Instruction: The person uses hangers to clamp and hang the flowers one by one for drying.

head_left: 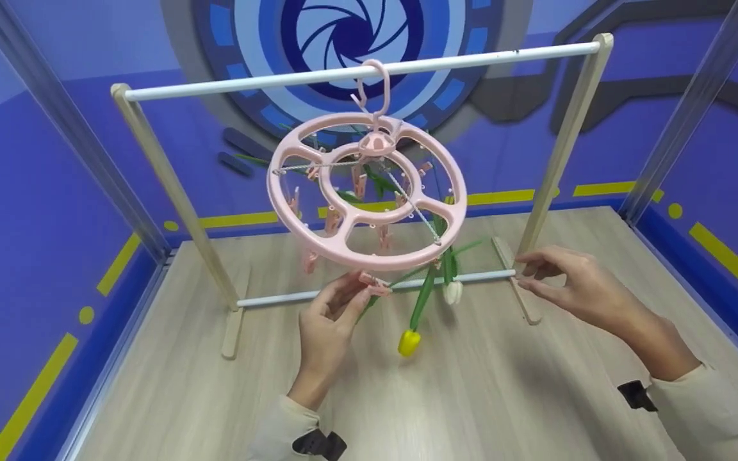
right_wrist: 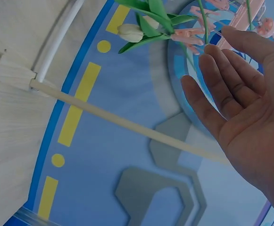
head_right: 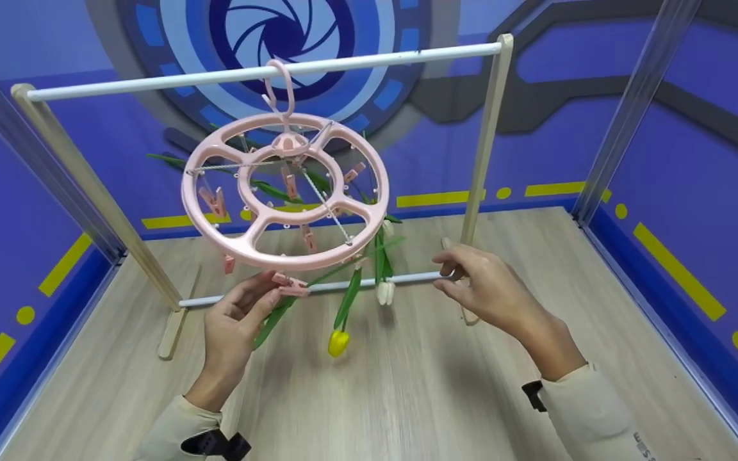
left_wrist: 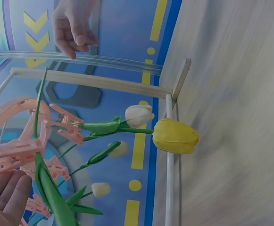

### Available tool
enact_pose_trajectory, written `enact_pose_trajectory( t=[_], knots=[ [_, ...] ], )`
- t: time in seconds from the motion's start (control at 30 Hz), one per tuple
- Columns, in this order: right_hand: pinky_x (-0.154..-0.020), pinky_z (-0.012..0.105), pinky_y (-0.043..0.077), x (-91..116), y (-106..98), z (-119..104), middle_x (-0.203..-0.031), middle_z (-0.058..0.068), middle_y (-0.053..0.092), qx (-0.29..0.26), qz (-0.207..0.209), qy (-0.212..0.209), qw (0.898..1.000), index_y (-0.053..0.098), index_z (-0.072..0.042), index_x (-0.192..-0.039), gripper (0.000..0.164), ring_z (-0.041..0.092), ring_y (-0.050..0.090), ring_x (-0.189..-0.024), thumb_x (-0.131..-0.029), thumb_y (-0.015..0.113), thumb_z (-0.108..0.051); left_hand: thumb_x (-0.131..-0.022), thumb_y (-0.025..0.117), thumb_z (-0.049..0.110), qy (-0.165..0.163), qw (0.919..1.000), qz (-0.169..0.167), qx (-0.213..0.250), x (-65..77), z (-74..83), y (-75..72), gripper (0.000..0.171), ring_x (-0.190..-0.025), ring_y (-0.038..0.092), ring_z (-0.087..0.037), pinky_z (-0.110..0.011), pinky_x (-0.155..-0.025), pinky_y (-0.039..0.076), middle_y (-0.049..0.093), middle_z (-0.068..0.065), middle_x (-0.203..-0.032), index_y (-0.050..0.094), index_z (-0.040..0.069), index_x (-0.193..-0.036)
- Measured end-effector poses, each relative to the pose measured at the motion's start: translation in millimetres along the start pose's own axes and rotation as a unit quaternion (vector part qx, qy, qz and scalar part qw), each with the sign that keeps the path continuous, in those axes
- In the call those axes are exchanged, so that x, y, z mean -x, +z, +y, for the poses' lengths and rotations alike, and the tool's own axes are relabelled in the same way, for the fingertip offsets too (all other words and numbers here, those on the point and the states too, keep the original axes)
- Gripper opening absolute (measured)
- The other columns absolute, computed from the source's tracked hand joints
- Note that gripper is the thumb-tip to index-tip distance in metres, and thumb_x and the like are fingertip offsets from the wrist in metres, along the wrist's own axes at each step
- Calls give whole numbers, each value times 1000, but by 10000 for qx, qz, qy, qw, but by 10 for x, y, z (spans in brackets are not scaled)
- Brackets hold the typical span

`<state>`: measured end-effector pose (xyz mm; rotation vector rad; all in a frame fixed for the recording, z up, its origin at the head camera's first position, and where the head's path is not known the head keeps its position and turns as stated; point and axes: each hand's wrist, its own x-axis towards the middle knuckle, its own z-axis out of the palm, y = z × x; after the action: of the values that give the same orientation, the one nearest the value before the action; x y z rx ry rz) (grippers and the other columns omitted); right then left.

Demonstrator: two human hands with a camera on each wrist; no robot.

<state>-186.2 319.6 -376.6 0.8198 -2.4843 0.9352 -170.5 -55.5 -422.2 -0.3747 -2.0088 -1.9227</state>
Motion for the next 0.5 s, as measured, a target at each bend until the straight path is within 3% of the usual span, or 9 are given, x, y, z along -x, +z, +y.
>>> enact_pose_trajectory(
  t=[0.3,0.43,0.5],
  knots=[
    [-80,9,53,84,-71,111,-100,-3,75,256,-92,415,9988,74,-7,-120,31,7,70,-90,-91,81,2,-101,76,11,33,9996,170,-217,-4,-55,-191,39,-125,68,-26,-32,-104,55,71,-9,-135,68,0,-137],
    [-83,7,50,121,-118,155,-105,-1,75,382,-26,533,9978,74,-6,-121,28,15,72,-94,-94,80,-1,-102,75,13,94,9983,301,-483,3,-81,-346,37,-124,68,-26,-32,-104,55,71,-7,-135,69,3,-136],
    [-86,12,53,141,-146,181,-108,2,75,538,12,617,9966,73,-5,-122,28,22,72,-97,-95,79,-3,-102,75,13,158,9971,382,-646,1,-91,-434,36,-122,69,-26,-33,-103,56,72,-7,-134,70,4,-136]
  ],
)
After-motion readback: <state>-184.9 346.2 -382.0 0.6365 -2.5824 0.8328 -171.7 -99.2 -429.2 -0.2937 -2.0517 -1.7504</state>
